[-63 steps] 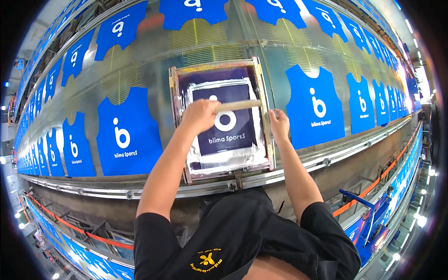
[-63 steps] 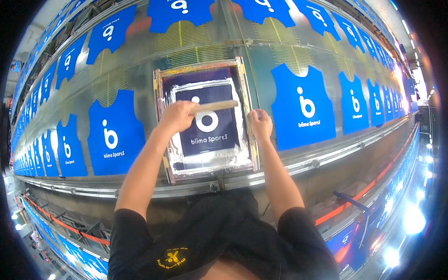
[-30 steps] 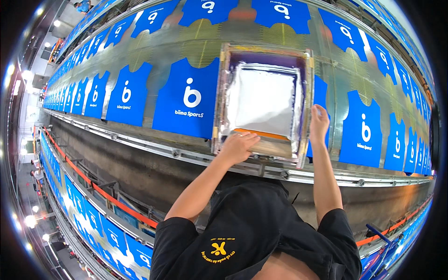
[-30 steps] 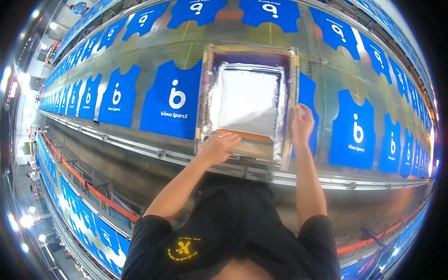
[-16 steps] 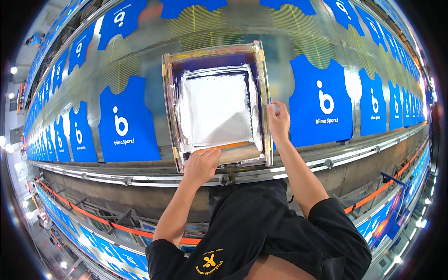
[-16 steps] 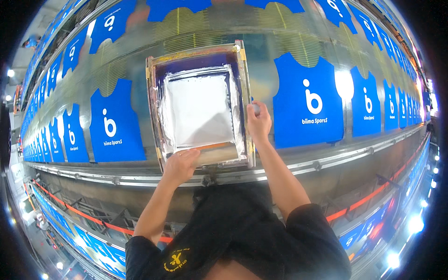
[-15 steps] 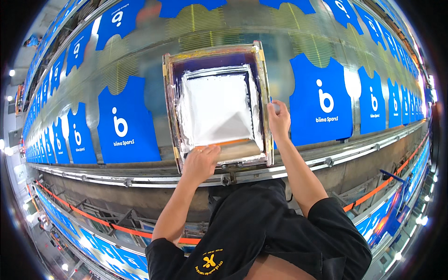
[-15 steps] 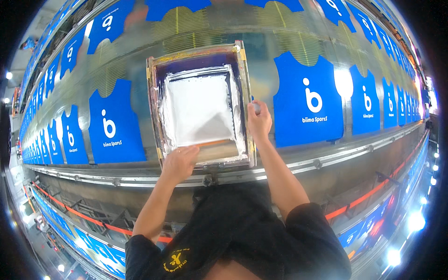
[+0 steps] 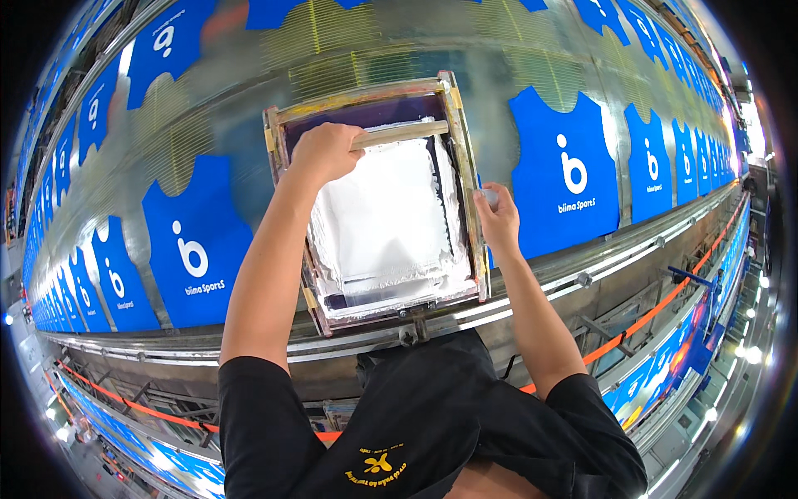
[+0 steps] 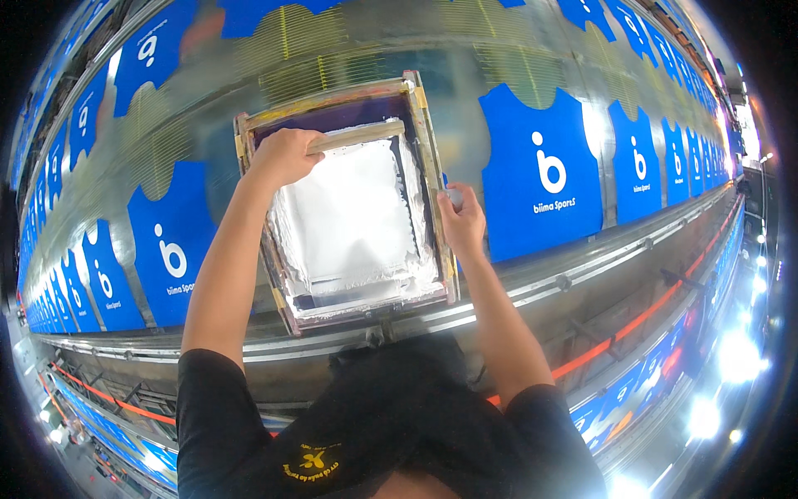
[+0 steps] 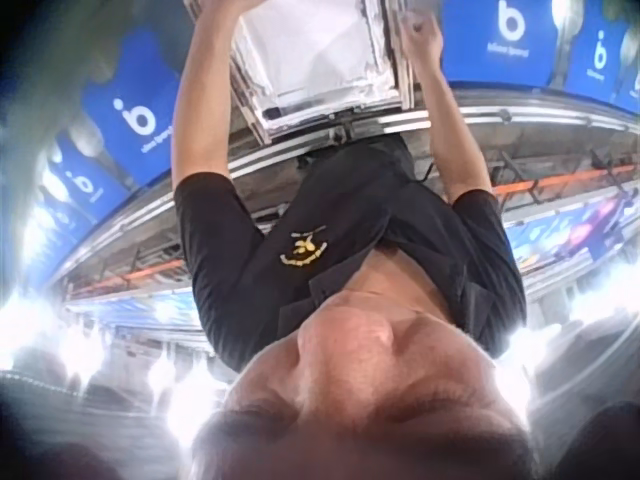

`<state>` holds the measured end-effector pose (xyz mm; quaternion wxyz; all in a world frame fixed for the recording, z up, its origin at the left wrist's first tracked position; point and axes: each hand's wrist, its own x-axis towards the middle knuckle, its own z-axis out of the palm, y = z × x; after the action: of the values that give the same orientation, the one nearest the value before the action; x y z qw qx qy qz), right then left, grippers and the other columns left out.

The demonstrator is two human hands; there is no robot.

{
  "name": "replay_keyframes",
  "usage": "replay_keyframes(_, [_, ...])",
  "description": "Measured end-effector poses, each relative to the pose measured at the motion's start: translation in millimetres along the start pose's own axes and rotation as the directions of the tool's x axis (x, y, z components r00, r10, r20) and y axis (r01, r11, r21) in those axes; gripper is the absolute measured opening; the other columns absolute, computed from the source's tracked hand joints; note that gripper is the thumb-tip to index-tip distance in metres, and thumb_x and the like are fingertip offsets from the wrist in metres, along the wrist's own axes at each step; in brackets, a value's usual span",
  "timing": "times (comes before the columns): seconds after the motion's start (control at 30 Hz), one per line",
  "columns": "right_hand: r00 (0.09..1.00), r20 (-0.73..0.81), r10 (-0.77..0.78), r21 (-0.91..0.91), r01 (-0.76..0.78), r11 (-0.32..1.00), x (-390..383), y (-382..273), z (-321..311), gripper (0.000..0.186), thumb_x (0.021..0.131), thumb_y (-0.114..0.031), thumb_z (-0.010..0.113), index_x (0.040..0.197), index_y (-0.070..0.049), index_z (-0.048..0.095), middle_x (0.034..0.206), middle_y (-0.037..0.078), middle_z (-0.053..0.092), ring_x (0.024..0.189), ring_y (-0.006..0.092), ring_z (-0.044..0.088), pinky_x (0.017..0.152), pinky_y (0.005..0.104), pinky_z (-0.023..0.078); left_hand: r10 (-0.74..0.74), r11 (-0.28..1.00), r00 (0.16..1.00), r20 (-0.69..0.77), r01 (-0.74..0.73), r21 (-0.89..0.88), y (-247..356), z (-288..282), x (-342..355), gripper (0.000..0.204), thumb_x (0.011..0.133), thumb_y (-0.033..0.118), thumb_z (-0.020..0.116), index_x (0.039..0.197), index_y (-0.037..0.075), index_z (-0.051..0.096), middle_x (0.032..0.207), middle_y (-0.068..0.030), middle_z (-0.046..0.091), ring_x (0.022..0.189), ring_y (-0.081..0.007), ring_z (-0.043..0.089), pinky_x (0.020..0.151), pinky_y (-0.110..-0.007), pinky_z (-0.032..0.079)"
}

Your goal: The person uses a squeegee to apply white ink through a screen printing frame onto a blue jersey on a conveyor belt. The person repeatedly pulls the squeegee across the screen to deposit ink, then lifts the frame to move to the next jersey.

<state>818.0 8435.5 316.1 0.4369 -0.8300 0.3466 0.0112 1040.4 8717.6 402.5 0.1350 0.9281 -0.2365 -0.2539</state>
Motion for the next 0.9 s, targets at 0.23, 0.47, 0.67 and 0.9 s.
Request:
replay_keyframes(0.23, [0.632,-0.081,-0.771,-0.283,0.727,0.626,56.4,-103.8,5.9,0.047,0.091,-0.04,0.084,0.119,-0.004,0.074,0.115,0.015,0.074,0.112,0.037,0.066,0.105,0.0491,0.048,-0.092,0.994,0.994,0.065,0.088,0.063,-31.7,-4.0,0.2,0.047,0.087,0.05,0.081,0.117,0.014,0.082,0.101,-0.0126,0.081,0.097,-0.0318,0.077,0.089,-0.045,0.06])
replay_keyframes(0.47, [0.731,0.484,-0.481,-0.544,0.682,0.489,89.0,-162.3,58.7,0.039,0.087,-0.043,0.086,0.096,-0.007,0.075,0.092,0.008,0.074,0.098,0.031,0.071,0.086,0.0481,0.055,-0.119,0.99,0.993,-0.018,0.12,0.074,-33.5,8.6,1.3,0.047,0.088,0.056,0.08,0.111,0.015,0.085,0.091,-0.0081,0.082,0.091,-0.0298,0.078,0.087,-0.044,0.061])
replay_keyframes(0.67, [0.662,0.508,-0.55,-0.499,0.747,0.439,24.4,-99.0,41.6,0.026,0.088,-0.034,0.078,0.083,-0.009,0.073,0.085,0.008,0.072,0.091,0.0316,0.071,0.084,0.0457,0.054,-0.153,0.988,0.988,-0.005,0.153,-0.022,-14.3,56.3,-69.3,0.04,0.082,0.051,0.084,0.11,0.023,0.085,0.091,-0.0105,0.081,0.089,-0.0309,0.078,0.083,-0.045,0.061])
replay_keyframes(0.9, [0.528,0.433,-0.731,-0.345,0.846,0.407,-109.3,10.4,7.1,0.022,0.075,-0.015,0.08,0.095,-0.01,0.072,0.092,0.005,0.072,0.087,0.0263,0.069,0.083,0.041,0.053,-0.064,0.995,0.988,-0.138,0.052,-0.091,28.5,160.2,-211.0,0.046,0.071,0.026,0.085,0.116,0.014,0.081,0.108,-0.0113,0.081,0.095,-0.0359,0.075,0.086,-0.047,0.06])
